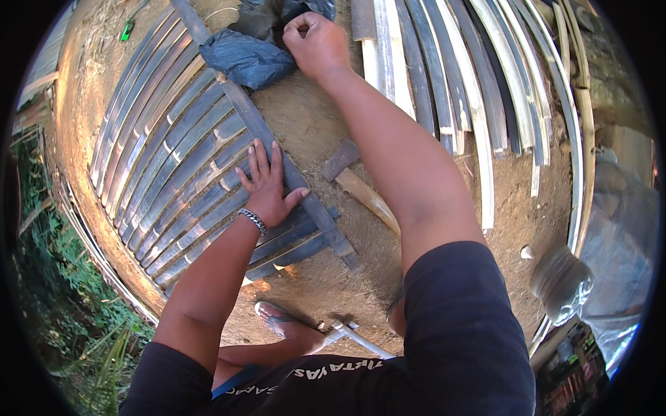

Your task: The person assembles a bamboo panel by hammering wooden pegs into the joints where horizontal bamboo slats meet the vertical frame. They retrieve small pegs from a black plastic bag and use the head of a hatchet to drive them into the wood while holding the slats in position.

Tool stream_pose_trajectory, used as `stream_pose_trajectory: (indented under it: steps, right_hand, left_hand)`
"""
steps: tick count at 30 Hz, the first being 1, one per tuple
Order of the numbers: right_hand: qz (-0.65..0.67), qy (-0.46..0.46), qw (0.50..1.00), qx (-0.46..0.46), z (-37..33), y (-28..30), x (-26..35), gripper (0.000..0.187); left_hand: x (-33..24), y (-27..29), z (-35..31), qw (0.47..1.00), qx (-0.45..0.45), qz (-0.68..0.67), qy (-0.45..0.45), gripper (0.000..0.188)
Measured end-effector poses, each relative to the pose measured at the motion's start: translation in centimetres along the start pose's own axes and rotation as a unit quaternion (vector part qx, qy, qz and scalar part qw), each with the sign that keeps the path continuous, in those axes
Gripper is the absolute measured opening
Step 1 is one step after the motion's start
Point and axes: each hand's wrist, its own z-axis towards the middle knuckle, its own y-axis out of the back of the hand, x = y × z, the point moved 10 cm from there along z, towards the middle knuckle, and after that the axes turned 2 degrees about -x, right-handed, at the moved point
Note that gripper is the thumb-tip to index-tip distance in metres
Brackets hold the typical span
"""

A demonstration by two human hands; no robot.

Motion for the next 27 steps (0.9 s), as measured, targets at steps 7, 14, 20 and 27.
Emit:
stream_pose_trajectory:
  steps: [7, 14, 20, 27]
  right_hand:
    - [0.264, -0.158, 0.952, -0.002, -8.1, 4.1, 0.3, 0.012]
    - [0.159, -0.271, 0.947, 0.063, -16.9, 8.4, 0.7, 0.012]
    - [-0.035, -0.250, 0.961, 0.115, -21.8, 17.8, 9.7, 0.013]
    - [-0.074, -0.304, 0.947, 0.078, -30.8, 22.7, 12.8, 0.012]
  left_hand:
    - [1.1, -0.4, -0.1, 1.000, 0.009, 0.018, 0.005, 0.122]
    - [0.4, -0.2, 0.2, 1.000, -0.001, 0.007, -0.010, 0.120]
    - [0.1, -0.2, 0.5, 1.000, -0.004, 0.009, -0.016, 0.119]
    - [0.4, 0.5, 0.2, 1.000, 0.008, -0.005, -0.015, 0.118]
